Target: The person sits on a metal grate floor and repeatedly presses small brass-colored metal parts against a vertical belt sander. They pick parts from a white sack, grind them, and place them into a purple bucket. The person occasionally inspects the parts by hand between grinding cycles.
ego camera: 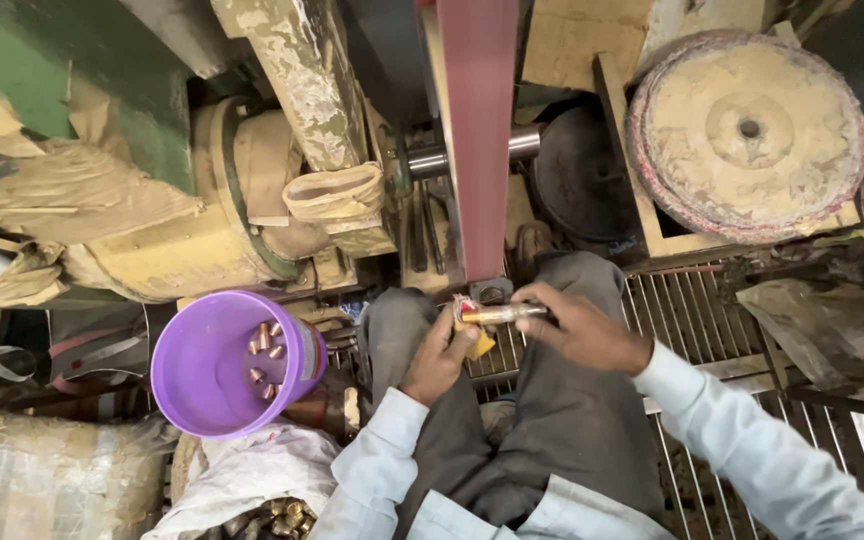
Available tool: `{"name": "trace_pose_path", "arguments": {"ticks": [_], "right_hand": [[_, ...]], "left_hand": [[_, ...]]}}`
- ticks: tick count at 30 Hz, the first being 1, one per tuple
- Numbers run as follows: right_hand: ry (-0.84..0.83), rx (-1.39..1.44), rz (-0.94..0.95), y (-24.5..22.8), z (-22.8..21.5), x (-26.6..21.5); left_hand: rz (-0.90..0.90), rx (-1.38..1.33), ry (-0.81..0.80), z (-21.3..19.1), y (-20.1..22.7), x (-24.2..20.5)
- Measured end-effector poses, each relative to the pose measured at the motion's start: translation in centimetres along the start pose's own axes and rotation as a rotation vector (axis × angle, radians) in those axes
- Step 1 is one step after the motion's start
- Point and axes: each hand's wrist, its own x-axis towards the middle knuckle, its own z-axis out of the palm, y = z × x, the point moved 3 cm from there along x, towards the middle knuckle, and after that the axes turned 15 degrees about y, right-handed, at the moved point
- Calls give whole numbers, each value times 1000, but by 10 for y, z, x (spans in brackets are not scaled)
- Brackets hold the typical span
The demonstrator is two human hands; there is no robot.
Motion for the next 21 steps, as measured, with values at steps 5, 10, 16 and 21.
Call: {"name": "trace_pose_path", "arguments": {"ticks": [5,10,16,21], "right_hand": [[216,-163,-119,-19,7,6],[294,-156,-234,7,19,20],[217,-188,-129,39,30,32],[205,-177,-142,61,32,38]], "left_hand": [[-312,-214,-19,11,-18,17],[-558,-389,36,23,-45,25],[-590,-373,125,29,-65,30],[-589,-400,129,31,-70,32]]}}
